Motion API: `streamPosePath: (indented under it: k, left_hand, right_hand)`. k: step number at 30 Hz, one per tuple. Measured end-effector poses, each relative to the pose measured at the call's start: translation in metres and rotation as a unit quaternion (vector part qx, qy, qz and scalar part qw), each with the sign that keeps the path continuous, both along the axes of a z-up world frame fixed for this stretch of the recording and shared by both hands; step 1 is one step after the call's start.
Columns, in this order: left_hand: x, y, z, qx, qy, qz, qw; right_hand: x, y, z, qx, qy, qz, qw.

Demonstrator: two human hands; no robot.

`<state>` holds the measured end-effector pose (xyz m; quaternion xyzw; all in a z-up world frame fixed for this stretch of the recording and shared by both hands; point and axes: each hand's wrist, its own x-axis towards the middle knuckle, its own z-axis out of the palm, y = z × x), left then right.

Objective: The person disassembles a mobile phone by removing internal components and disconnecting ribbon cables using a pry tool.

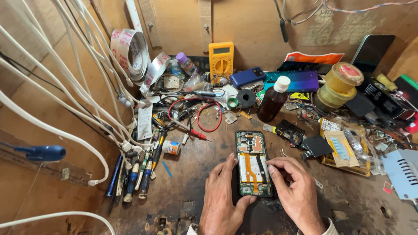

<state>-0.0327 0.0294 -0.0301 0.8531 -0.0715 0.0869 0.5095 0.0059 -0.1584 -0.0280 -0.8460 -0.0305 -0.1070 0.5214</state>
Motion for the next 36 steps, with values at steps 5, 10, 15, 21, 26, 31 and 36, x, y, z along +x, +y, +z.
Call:
streamPosePath:
  k: [5, 10, 15, 21, 26, 31, 36]
  left_hand:
    - [0.003, 0.001, -0.008, 0.005, 0.014, -0.008, 1.0]
    - [0.006, 0.002, -0.015, 0.017, 0.002, -0.023, 1.0]
    - [0.006, 0.001, -0.015, 0.02, 0.021, -0.023, 0.999]
    - [0.008, 0.002, -0.013, 0.021, 0.05, -0.027, 0.998]
    - [0.007, 0.002, -0.014, 0.019, 0.042, -0.025, 0.999]
    - [0.008, 0.002, -0.015, 0.02, 0.043, -0.026, 0.999]
    - [0.008, 0.002, -0.018, 0.025, 0.055, -0.024, 0.998]
  right_hand:
    - [0.001, -0.002, -0.006, -0.04, -0.018, -0.019, 0.999]
    - [0.004, -0.004, -0.013, -0.028, -0.019, -0.017, 0.999]
    - [0.004, -0.005, -0.015, -0.009, -0.049, 0.003, 0.999]
    - [0.004, -0.004, -0.014, 0.001, 0.005, -0.013, 1.0]
    - [0.004, -0.003, -0.014, -0.009, -0.015, -0.015, 1.0]
    - [0.004, -0.003, -0.013, -0.02, 0.017, -0.032, 0.999]
    - [0.004, -0.003, -0.013, -0.02, -0.036, -0.011, 0.999]
